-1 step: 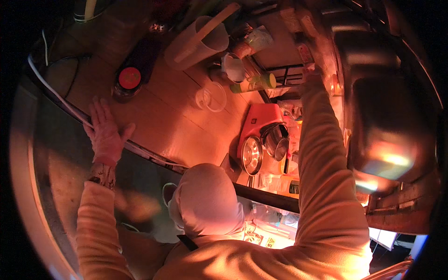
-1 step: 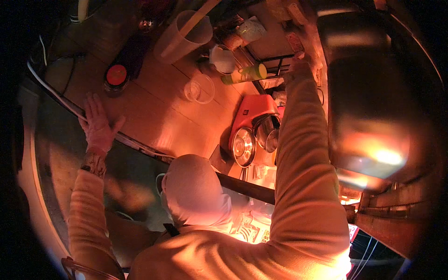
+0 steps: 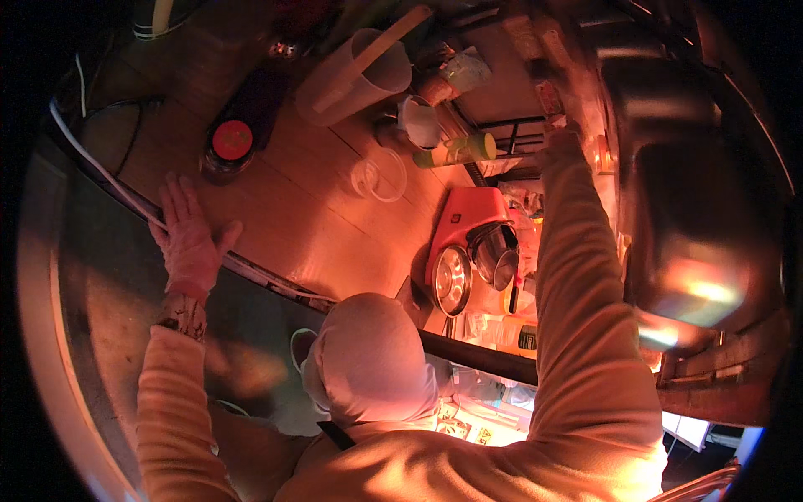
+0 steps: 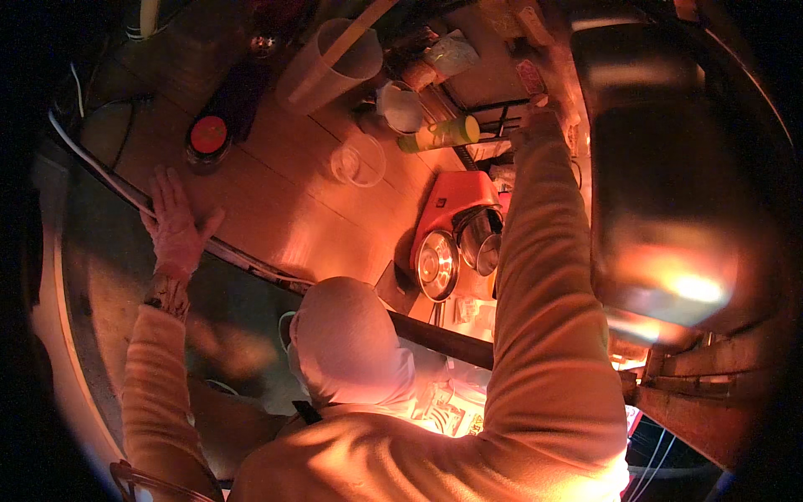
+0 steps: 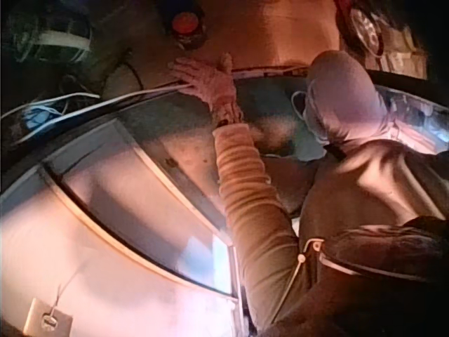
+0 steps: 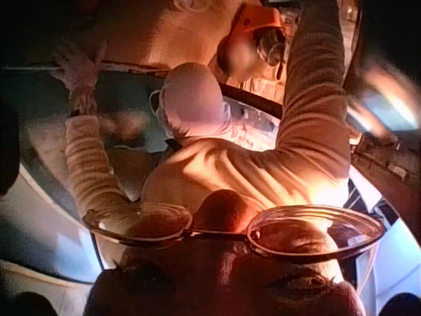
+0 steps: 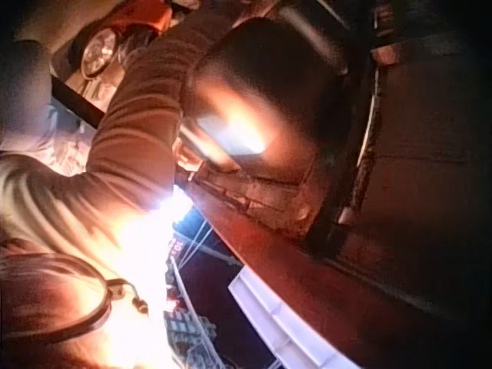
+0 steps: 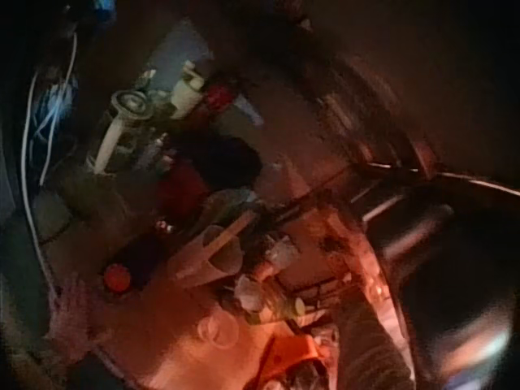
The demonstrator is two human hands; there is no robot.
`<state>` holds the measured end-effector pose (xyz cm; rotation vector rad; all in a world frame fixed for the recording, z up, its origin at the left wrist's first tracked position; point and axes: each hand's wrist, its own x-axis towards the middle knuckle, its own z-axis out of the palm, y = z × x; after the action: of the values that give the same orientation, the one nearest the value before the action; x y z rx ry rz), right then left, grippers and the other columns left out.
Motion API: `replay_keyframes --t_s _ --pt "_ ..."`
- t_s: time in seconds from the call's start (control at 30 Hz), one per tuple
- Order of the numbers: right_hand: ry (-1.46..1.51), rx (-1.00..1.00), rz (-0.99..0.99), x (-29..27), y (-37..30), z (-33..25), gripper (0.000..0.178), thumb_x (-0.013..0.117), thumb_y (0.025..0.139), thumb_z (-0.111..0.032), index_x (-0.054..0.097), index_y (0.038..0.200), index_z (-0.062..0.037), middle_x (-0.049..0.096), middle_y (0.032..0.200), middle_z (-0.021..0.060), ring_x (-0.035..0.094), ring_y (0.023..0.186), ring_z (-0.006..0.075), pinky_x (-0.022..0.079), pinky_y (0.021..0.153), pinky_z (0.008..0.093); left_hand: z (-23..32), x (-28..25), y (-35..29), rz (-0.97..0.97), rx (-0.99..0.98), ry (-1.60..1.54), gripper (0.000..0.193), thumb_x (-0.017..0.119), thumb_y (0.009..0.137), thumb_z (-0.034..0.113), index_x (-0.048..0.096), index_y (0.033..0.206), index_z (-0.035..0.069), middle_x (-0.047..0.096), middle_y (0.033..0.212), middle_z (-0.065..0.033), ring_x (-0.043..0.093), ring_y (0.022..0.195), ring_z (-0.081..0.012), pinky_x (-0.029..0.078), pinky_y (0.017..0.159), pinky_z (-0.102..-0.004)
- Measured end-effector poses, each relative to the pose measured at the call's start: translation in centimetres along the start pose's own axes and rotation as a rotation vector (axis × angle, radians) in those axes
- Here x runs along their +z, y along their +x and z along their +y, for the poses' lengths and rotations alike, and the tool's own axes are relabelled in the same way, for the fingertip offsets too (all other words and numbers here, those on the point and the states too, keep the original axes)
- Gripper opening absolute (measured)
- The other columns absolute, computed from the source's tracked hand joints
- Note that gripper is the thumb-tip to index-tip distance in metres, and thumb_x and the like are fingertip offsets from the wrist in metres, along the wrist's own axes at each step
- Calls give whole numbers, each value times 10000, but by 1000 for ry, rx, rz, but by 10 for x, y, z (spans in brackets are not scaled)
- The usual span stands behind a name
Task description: The person assembles a food item at a street food stall. They place a base into a container, then add various toppings from a display case using tongs and their hands.
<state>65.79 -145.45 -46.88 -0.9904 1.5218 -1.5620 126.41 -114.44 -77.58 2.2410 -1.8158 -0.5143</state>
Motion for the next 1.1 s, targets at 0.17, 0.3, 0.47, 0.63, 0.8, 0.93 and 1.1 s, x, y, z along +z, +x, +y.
replay_keyframes --t_s 0.17,0.3,0.47,0.63,0.8,0.93,1.1 --pt "-27 23 -27 12 27 -5 276 588 1034 -295 608 1247 -122 592 1140 52 560 1029 211 494 863 441 -5 13 1 87 36 26 1175 665 874 685 99 1690 57 88 1770 -147 126 1624 -363 169 1221 -718" --pt "-20 15 -51 6 35 -3 315 588 1028 -287 605 1286 -107 610 1194 70 578 1078 221 508 898 457 -3 9 1 81 47 42 1167 671 868 680 114 1689 66 92 1770 -144 133 1621 -370 211 1195 -740" --pt "36 9 -65 -10 28 11 367 588 1021 -277 600 1335 -89 634 1260 93 601 1140 234 525 942 477 6 -6 2 24 9 74 1162 717 857 620 133 1684 49 110 1765 -147 142 1622 -346 216 1215 -696" --pt "13 -14 -111 -18 32 7 420 589 1014 -267 595 1384 -70 657 1327 116 624 1202 247 542 985 497 -2 10 3 123 64 75 1148 669 871 686 154 1682 58 102 1765 -166 134 1620 -384 211 1191 -750" --pt "-381 -105 -170 -10 50 -11 439 604 1012 -220 583 1419 -60 654 1381 134 632 1235 248 566 966 500 4 4 4 73 57 76 1140 636 887 703 138 1686 60 106 1764 -173 120 1624 -385 195 1207 -734" --pt "-358 -49 -149 37 40 -13 410 621 1003 -194 606 1392 -66 671 1339 134 657 1177 240 582 924 474 -3 11 0 84 43 104 1134 619 896 707 119 1692 72 98 1766 -170 114 1625 -383 182 1216 -727" --pt "-242 -62 -150 50 44 -24 394 644 980 -204 625 1349 -67 685 1288 122 669 1130 237 585 904 462 1 6 1 56 39 122 1145 629 891 699 108 1694 70 93 1768 -166 110 1627 -378 181 1218 -723"
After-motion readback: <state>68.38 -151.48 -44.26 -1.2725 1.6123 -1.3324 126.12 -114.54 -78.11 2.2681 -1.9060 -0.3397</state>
